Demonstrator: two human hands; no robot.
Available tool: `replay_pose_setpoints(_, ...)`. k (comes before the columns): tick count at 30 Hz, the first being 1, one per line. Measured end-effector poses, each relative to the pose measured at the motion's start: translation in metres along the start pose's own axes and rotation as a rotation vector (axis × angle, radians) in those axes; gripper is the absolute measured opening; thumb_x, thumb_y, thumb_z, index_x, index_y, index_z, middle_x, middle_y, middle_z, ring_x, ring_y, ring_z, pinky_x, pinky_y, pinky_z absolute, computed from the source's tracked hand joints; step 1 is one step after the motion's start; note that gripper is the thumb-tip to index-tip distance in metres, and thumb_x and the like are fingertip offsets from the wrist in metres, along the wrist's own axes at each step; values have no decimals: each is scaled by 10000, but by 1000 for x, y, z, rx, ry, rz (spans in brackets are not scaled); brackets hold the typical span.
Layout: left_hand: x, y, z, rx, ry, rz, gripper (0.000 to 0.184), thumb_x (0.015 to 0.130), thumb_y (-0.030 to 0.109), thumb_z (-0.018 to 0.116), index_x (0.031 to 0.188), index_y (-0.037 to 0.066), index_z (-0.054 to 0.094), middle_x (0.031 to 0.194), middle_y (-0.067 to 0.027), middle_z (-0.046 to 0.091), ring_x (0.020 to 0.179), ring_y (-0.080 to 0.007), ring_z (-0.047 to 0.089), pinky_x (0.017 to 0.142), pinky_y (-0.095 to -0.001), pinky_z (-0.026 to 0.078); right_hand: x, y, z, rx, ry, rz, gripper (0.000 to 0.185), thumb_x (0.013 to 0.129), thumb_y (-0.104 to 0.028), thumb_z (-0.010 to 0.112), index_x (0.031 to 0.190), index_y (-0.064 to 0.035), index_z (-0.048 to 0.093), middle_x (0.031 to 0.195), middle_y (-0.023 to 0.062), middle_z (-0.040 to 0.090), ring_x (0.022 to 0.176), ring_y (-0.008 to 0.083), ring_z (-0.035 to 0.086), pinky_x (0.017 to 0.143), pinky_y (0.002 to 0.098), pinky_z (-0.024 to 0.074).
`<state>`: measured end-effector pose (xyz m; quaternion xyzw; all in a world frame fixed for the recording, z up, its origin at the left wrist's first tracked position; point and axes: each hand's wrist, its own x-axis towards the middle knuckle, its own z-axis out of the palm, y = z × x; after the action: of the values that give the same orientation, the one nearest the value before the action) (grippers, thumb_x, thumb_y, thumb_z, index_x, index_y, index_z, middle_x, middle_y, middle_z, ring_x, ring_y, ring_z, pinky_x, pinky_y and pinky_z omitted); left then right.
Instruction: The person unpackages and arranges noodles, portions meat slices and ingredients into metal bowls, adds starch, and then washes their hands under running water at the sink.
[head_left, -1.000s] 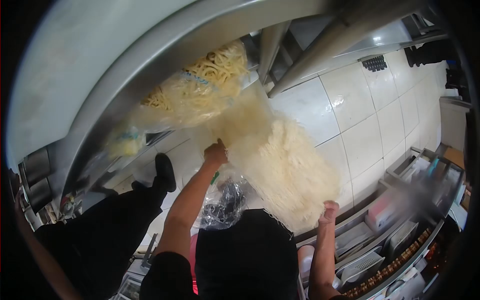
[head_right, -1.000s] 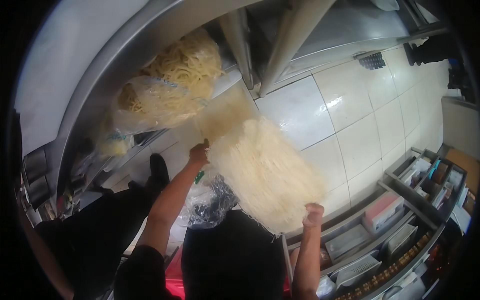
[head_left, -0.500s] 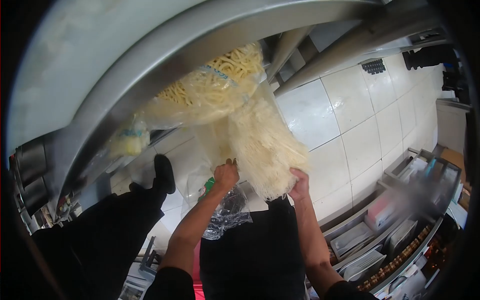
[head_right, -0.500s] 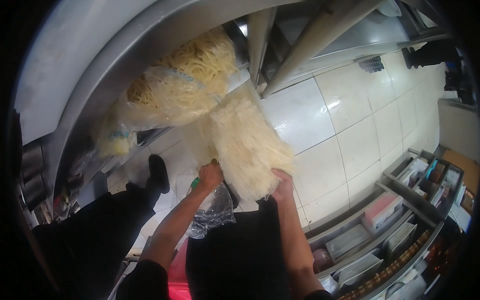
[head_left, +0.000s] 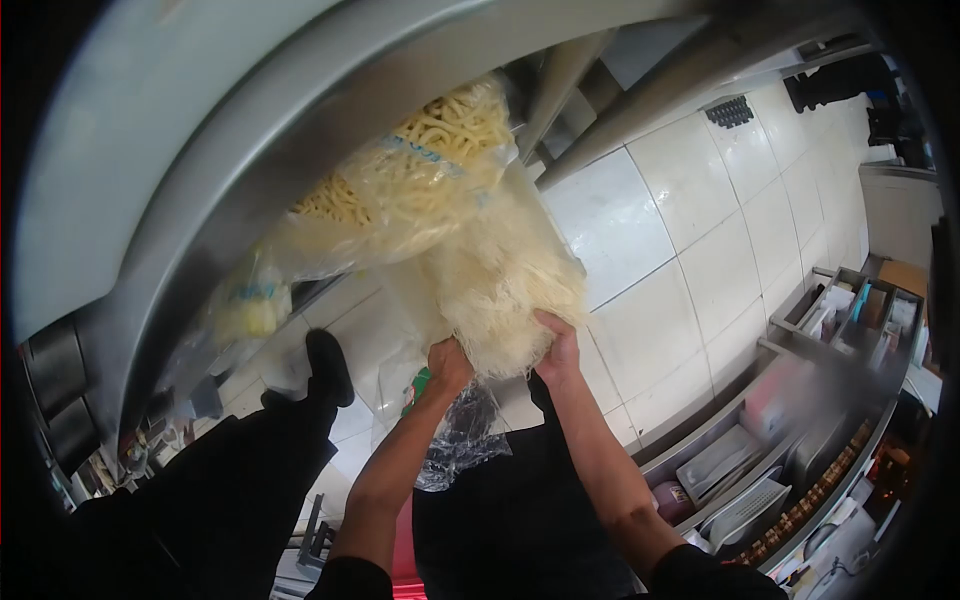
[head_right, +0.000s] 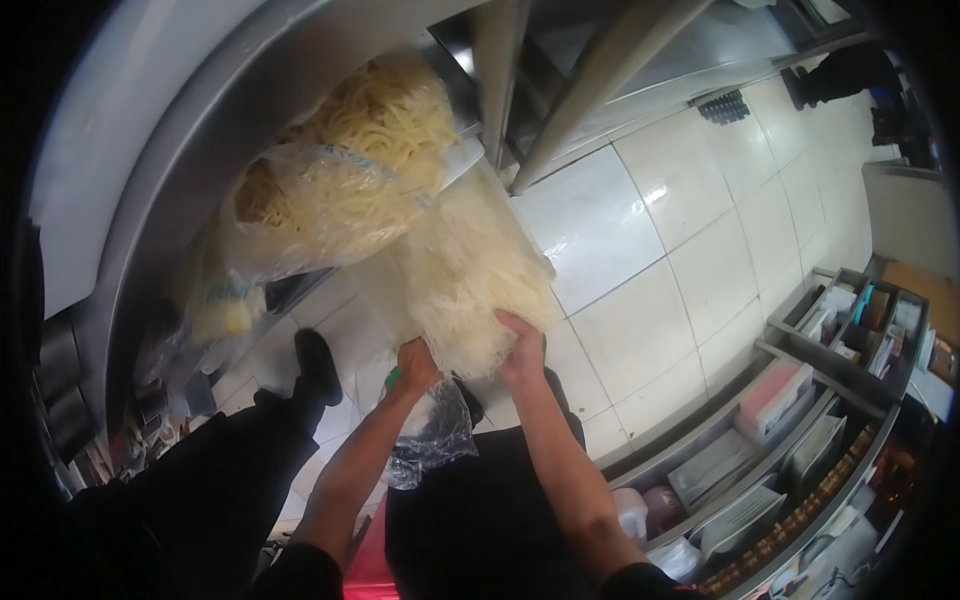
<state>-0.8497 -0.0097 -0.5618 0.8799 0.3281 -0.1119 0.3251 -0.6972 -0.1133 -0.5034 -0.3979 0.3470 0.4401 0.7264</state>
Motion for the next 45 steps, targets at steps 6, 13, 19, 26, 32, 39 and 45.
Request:
replay_pose_setpoints(6, 0, 6, -9, 107, -118, -12, 257, 667, 145, 597, 908, 63, 622, 877, -159, 624, 769, -288, 611, 651, -393, 485, 39, 17, 19, -3, 41, -79, 426, 665, 6, 649, 1072, 3, 524, 996, 96, 580, 903, 249, 573, 775, 364, 481)
replay_pose_setpoints(13, -1, 15, -15, 157, -44, 114, 241, 685, 94, 586, 914, 33, 628, 844, -136, 603, 670, -293, 617, 603, -396, 492, 94, 52, 49, -27, 49, -60, 462, 686, -50, 673, 1110, 0, 497, 1049, 117, 554, 952, 270, 544, 812, 385, 462)
replay_pose_setpoints(19, -4, 15, -14, 140, 0, 84, 445, 676, 98, 623, 1112, 46, 547, 861, -126, 559, 665, -290, 615, 572, -384, 491, 137, 87, 42, -259, 325, -41, 551, 703, -102, 705, 1163, 33, 432, 1099, 132, 531, 956, 267, 538, 808, 368, 450)
replay_pose_setpoints(26, -13, 15, -21, 212, 42, 4, 319, 674, 186, 654, 960, 65, 583, 814, -121, 520, 649, -286, 613, 544, -379, 491, 28, 42, 95, -1400, 386, -895, 802, 667, -169, 692, 1317, 21, 262, 1330, 289, 299, 1297, 365, 213, 1039, 482, 207)
replay_pose_setpoints(32, -16, -1, -30, 189, 139, 84, 225, 669, 243, 670, 751, 67, 557, 790, -105, 510, 627, -282, 605, 529, -389, 495, 159, 13, 164, -1651, -537, -1093, 588, 824, -271, 441, 1366, -107, 284, 1410, 117, 273, 1320, 297, 192, 1072, 497, 85)
replay_pose_setpoints(39, 27, -21, -68, 173, 282, -122, 224, 640, 242, 682, 698, 76, 542, 745, -100, 554, 631, -316, 591, 563, -441, 487, 122, -4, 171, -2279, -349, -1239, 556, 869, -334, 338, 1394, -189, 229, 1446, 52, 221, 1333, 244, 180, 1083, 477, 64)
replay_pose_setpoints(45, 108, -61, -92, 194, 528, -97, 298, 652, 279, 686, 882, 95, 636, 866, -129, 626, 759, -343, 601, 699, -453, 477, 121, -3, 175, -2294, -354, -1221, 598, 857, -437, 327, 1394, -192, 230, 1454, 46, 200, 1340, 248, 159, 1080, 483, 70)
